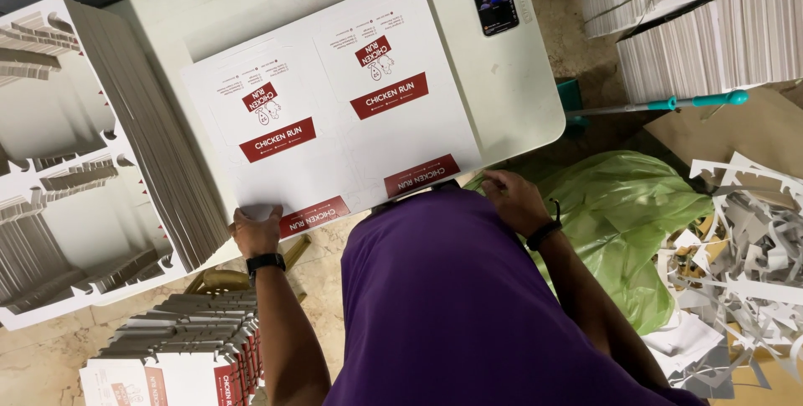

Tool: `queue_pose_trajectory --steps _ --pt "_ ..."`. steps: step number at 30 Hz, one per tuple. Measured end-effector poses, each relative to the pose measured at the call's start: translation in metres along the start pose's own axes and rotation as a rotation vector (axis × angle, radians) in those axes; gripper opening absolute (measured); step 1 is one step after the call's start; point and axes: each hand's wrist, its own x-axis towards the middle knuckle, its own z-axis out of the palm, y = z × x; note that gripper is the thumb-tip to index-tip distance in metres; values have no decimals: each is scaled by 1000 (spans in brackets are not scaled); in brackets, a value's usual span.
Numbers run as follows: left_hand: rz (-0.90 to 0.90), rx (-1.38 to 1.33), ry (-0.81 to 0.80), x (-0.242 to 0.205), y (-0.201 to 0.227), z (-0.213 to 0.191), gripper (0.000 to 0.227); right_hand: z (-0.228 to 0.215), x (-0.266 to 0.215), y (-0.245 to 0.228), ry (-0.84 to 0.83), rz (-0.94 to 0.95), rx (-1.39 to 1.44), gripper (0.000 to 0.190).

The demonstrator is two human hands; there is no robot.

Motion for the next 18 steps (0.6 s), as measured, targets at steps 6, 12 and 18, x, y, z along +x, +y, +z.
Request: queue_pose_trajectory --steps 6,12,18 --pt "17 12 8 -3 4 -8 89 2 3 6 2 -6 -24 46" --pt "42 -30 -18 8 -7 -29 83 -2 -2 -6 -10 51 -9 49" --pt "138 -453 -247 -59 77 -110 68 -3 -5 -10 0 42 9 49"
